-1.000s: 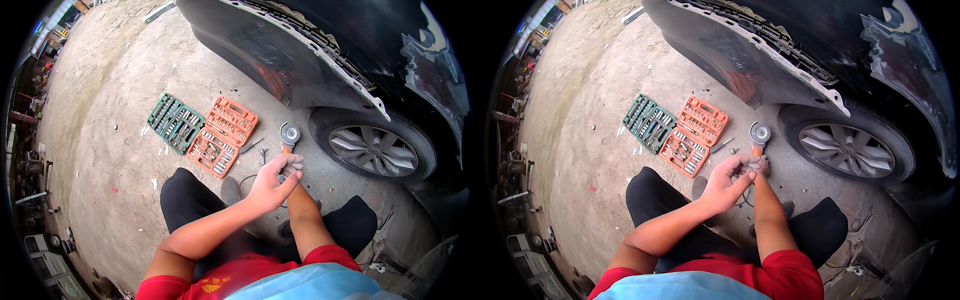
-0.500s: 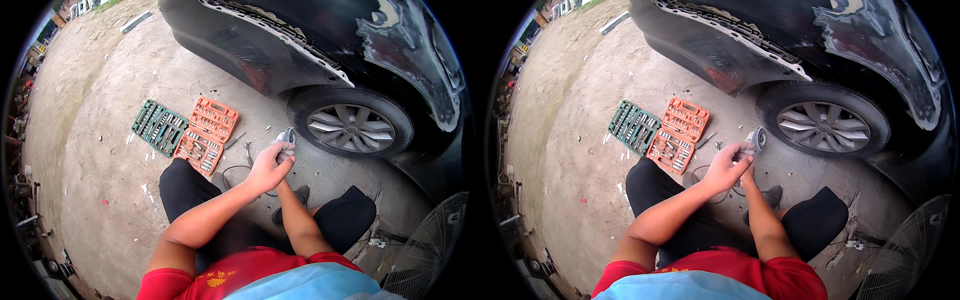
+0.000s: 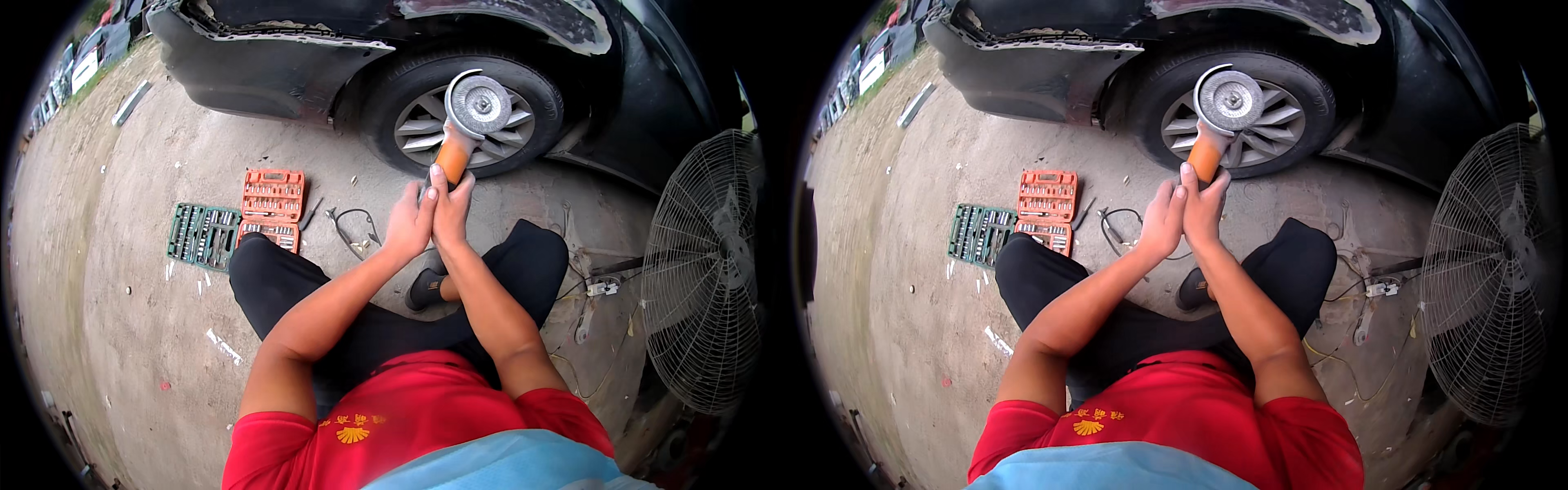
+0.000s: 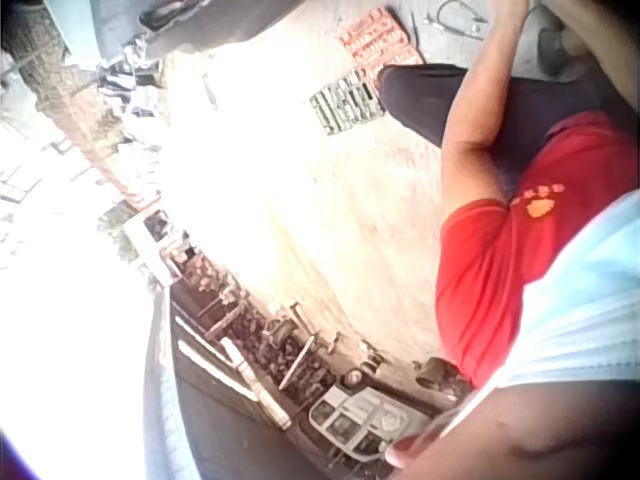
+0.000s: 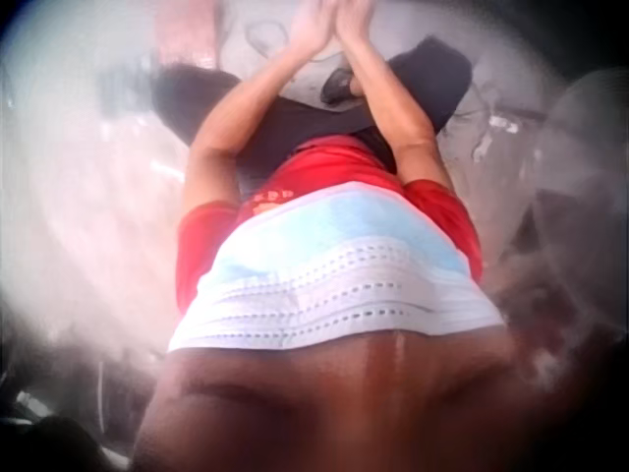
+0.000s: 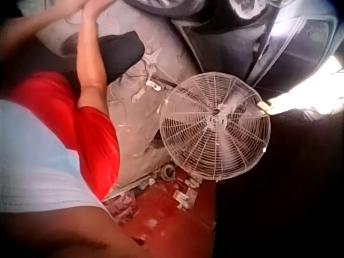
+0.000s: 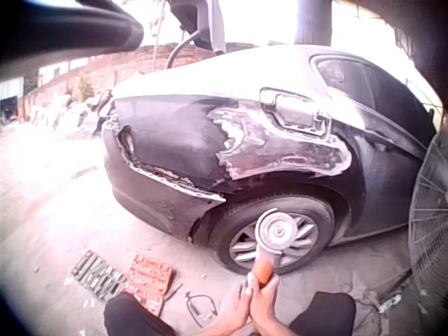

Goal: The person sits on the ground and uses an angle grinder to smooth the surface of a car's front bumper. They periodically pause to wipe the area with their hand and inspect the progress before resuming the grinding.

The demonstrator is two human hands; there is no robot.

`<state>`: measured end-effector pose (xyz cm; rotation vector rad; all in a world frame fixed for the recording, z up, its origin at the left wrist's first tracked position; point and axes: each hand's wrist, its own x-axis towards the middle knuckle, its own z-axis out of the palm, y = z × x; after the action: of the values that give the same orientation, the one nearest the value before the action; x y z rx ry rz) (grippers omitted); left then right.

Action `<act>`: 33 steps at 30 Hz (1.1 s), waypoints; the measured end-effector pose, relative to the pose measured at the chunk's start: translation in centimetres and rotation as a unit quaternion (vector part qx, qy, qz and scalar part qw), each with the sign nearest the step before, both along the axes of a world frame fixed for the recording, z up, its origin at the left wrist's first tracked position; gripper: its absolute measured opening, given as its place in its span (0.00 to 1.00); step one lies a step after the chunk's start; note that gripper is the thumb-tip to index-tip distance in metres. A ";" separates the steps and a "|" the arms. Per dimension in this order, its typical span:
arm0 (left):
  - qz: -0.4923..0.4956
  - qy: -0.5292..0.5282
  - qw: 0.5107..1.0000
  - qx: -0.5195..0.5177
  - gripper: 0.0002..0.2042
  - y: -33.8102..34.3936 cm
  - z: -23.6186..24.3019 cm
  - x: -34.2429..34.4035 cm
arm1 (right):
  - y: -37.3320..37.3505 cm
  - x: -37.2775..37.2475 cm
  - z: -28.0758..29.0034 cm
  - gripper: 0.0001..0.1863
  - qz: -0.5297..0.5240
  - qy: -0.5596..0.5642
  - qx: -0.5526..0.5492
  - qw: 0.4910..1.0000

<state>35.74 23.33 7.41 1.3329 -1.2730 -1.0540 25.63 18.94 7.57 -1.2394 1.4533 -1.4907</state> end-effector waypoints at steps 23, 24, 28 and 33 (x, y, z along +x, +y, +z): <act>-0.082 -0.082 0.993 0.020 0.31 -0.4 4.6 -0.4 | -2.2 -5.2 9.7 0.21 0.350 -0.212 0.082 0.909; -0.079 -0.066 0.994 0.022 0.31 -0.4 4.7 -0.3 | -2.3 -5.0 9.1 0.20 0.345 -0.212 0.079 0.911; -0.074 -0.027 0.997 -0.011 0.37 -0.1 1.9 0.5 | -1.2 -2.6 7.3 0.19 0.308 -0.196 0.060 0.929; -0.120 0.011 0.992 0.042 0.42 -0.6 0.4 2.0 | -1.3 -0.5 7.8 0.12 0.295 -0.025 0.030 0.955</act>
<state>37.73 22.69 7.83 1.2485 -1.4115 -1.2967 25.18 17.66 15.36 -1.4257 0.9607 -1.0505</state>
